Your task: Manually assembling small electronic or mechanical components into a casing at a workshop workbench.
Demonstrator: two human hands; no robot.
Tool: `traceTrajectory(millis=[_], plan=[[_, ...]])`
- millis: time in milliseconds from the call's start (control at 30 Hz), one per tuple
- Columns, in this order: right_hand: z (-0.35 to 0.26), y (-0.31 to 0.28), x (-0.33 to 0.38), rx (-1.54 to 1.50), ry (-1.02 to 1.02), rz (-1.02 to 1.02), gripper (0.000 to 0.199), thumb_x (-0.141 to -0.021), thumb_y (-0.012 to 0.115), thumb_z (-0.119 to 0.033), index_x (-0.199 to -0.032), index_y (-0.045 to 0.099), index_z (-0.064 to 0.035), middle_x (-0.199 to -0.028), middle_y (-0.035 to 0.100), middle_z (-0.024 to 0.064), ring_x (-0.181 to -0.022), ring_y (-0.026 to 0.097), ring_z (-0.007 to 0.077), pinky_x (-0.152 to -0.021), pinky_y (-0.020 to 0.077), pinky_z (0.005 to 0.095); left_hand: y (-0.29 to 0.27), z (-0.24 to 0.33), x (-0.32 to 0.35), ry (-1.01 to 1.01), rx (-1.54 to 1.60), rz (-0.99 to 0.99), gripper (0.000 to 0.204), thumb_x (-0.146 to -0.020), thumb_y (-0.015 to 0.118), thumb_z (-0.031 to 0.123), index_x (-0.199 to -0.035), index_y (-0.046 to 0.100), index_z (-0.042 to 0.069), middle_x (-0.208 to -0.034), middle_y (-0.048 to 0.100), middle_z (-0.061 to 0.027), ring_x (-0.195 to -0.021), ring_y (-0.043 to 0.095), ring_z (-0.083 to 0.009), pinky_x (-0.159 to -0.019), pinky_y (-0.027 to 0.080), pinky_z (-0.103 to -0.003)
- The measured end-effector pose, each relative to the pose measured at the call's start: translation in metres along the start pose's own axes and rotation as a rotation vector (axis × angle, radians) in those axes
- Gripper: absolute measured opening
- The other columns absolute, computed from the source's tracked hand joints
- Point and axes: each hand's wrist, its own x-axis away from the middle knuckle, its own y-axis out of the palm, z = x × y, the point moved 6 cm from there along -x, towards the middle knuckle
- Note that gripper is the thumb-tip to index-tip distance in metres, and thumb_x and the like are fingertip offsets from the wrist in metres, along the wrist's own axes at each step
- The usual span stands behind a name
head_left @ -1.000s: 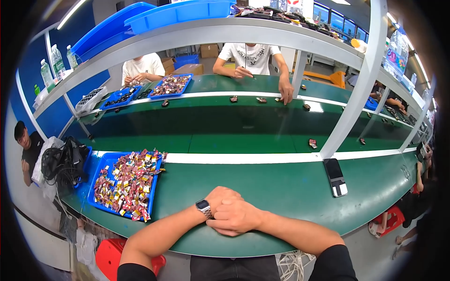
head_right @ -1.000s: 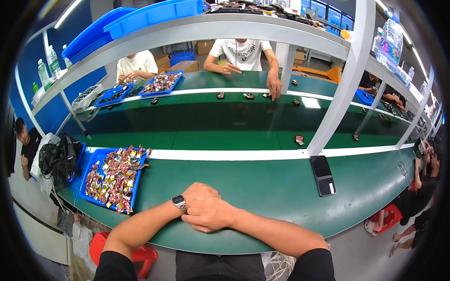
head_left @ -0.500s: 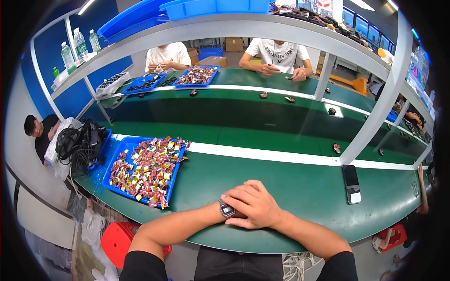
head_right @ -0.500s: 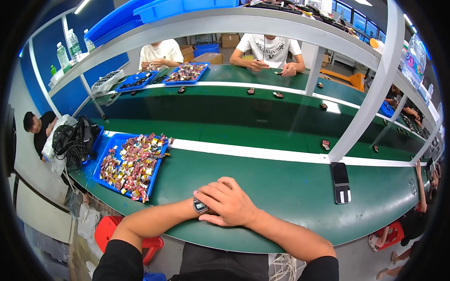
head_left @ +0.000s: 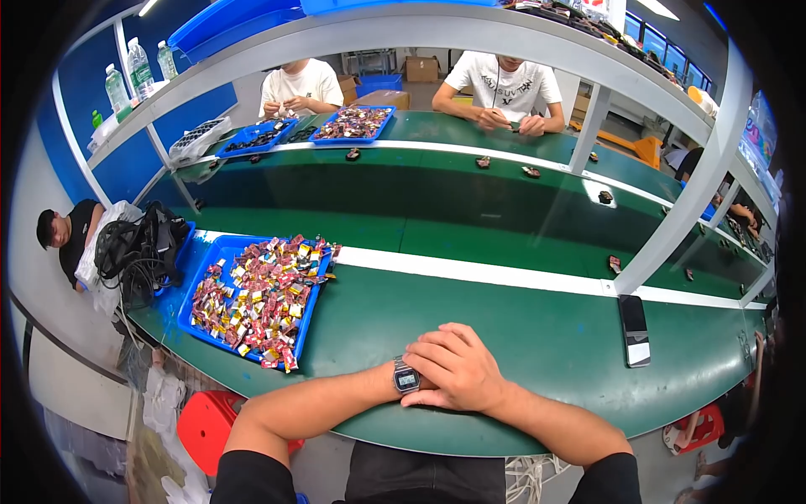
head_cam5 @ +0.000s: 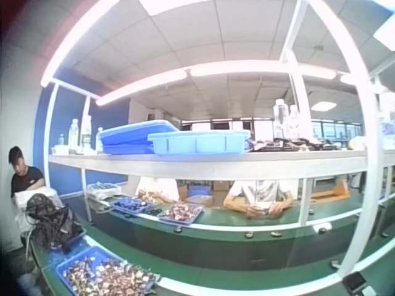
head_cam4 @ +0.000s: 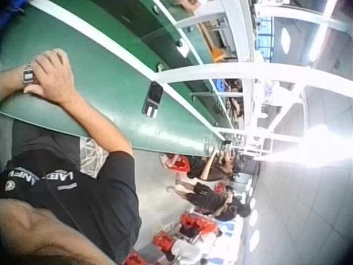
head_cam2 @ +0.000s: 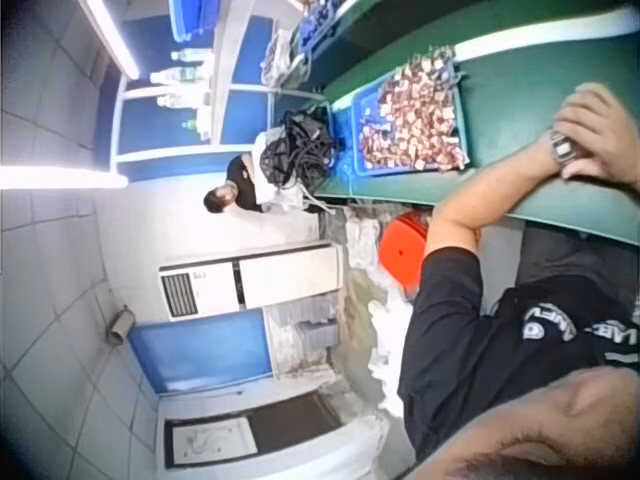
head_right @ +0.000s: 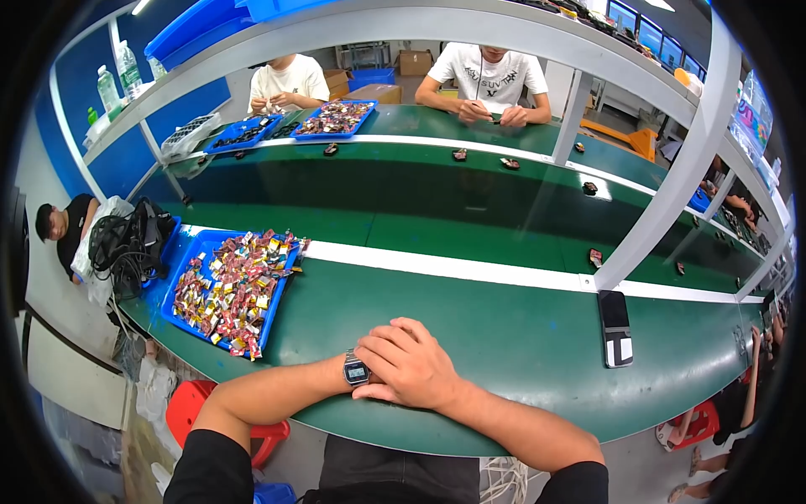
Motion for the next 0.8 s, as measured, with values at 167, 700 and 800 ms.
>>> traceTrajectory(millis=[167,700,800], plan=[[0.007,-0.004,0.003,-0.078,0.012,0.035,0.056,-0.073,0.08,-0.051,-0.103,0.069,-0.0048,-0.106,0.067,0.007,-0.099,0.063,0.0248,-0.091,0.0486,0.0439,0.01,0.006,-0.008,0.047,0.016,0.021,0.019,-0.083,0.062,0.024,-0.095,0.069,0.01,-0.097,0.069,-0.0104,-0.094,0.066,-0.0308,-0.079,0.053,-0.043],[0.057,-0.008,0.021,-0.47,0.258,0.283,0.036,-0.085,0.07,-0.028,-0.107,0.069,0.0007,-0.11,0.068,0.0167,-0.1,0.063,0.0324,-0.089,0.0503,0.0423,0.004,0.037,-0.047,-0.091,0.141,-0.084,0.027,-0.081,0.063,0.016,-0.104,0.068,0.004,-0.107,0.068,-0.0153,-0.101,0.065,-0.0314,-0.082,0.053,-0.043],[0.057,-0.007,0.02,-0.476,0.251,0.219,0.04,-0.085,0.07,-0.03,-0.111,0.068,0.0006,-0.114,0.066,0.0177,-0.103,0.063,0.0329,-0.091,0.0503,0.0424,0.018,0.032,-0.041,-0.076,0.203,-0.028,0.025,-0.079,0.063,0.014,-0.101,0.07,0.004,-0.101,0.07,-0.0161,-0.095,0.067,-0.0325,-0.081,0.054,-0.044]])
